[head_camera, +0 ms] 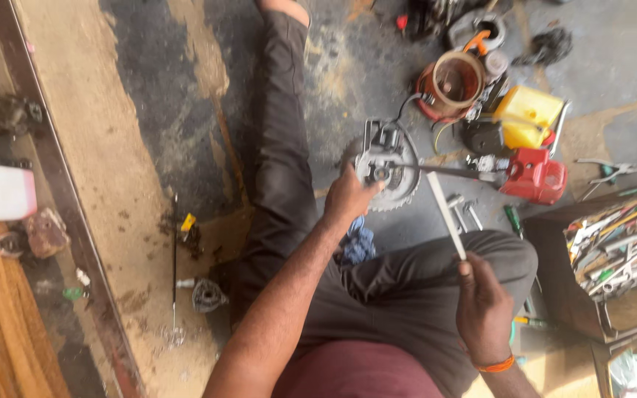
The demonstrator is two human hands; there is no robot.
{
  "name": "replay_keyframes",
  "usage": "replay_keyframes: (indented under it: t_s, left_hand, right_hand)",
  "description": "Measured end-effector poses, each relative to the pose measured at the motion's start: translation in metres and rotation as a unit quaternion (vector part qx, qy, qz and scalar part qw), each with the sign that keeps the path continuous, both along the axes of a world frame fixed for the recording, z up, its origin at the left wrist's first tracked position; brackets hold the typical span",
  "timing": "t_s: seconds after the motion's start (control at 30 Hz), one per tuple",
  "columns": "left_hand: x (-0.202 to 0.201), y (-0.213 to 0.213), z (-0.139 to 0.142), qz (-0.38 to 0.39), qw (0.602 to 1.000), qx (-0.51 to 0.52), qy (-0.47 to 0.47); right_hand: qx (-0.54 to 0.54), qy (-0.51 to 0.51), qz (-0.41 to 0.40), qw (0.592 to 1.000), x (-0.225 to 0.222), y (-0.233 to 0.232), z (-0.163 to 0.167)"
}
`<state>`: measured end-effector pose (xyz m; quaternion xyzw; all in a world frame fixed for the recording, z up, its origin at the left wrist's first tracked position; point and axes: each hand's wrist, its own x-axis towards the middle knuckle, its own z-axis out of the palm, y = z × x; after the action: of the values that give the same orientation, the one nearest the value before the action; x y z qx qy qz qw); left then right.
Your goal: The person sits on the floor and cleans a metallic engine casing with a cloth. They then insert a small metal ring into the casing, use a T-handle wrench to tighten it, and apply lubricant from a small bottle. Finally, they insert a small white cylindrical component into the casing.
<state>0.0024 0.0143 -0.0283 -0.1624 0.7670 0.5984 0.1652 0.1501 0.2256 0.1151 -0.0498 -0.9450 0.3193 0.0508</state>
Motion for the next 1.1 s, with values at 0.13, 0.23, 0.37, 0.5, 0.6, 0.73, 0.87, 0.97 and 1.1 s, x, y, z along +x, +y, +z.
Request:
replay_keyframes:
  t_s: [0.13,0.23,0.37,0.5,0.6,0.73,0.87,0.97,1.1]
  left_hand:
    - [-0.001,0.0,-0.003,-0.007,1.0,-0.001,-0.006]
    - [-0.003,0.0,-0.004,-0.009,1.0,0.0,-0.004]
    - [-0.001,-0.001,-0.002,-0.001,1.0,0.019,0.001]
    - [-0.002,-0.002,0.001,-0.017,1.0,-0.004,-0.014]
    - [-0.004,-0.002,0.003,-0.034,0.999,-0.038,0.008]
    - [-0.003,-0.002,0.005,-0.028,0.999,-0.009,-0.044]
    - [-0.004,-0.002,0.007,-0.024,1.0,-0.003,-0.02]
    - [-0.003,-0.002,0.007,-0.008,1.0,0.001,-0.01]
    - [-0.002,-0.002,0.007,-0.009,1.0,-0.009,-0.016]
  right_hand:
    - [-0.014,0.046,0.006,0.999,0.0,-0.005,0.0]
    - [0.04,-0.039,0.015,0.998,-0.004,-0.006,-0.003]
    - [-0.009,-0.005,-0.011,1.0,-0.002,-0.004,-0.004]
    - [-0.022,0.012,0.014,1.0,0.0,-0.004,-0.008]
    - [-0.007,-0.019,0.004,1.0,-0.003,-0.005,-0.013]
    - [-0.031,-0.036,-0.054,0.997,-0.005,-0.005,-0.014]
    - [0.009,-0.029,0.027,0.999,-0.01,-0.005,-0.012]
    - [-0.005,-0.049,-0.021,0.999,-0.01,-0.004,-0.011]
    - [-0.002,-0.006,0.024,1.0,-0.009,-0.003,-0.011]
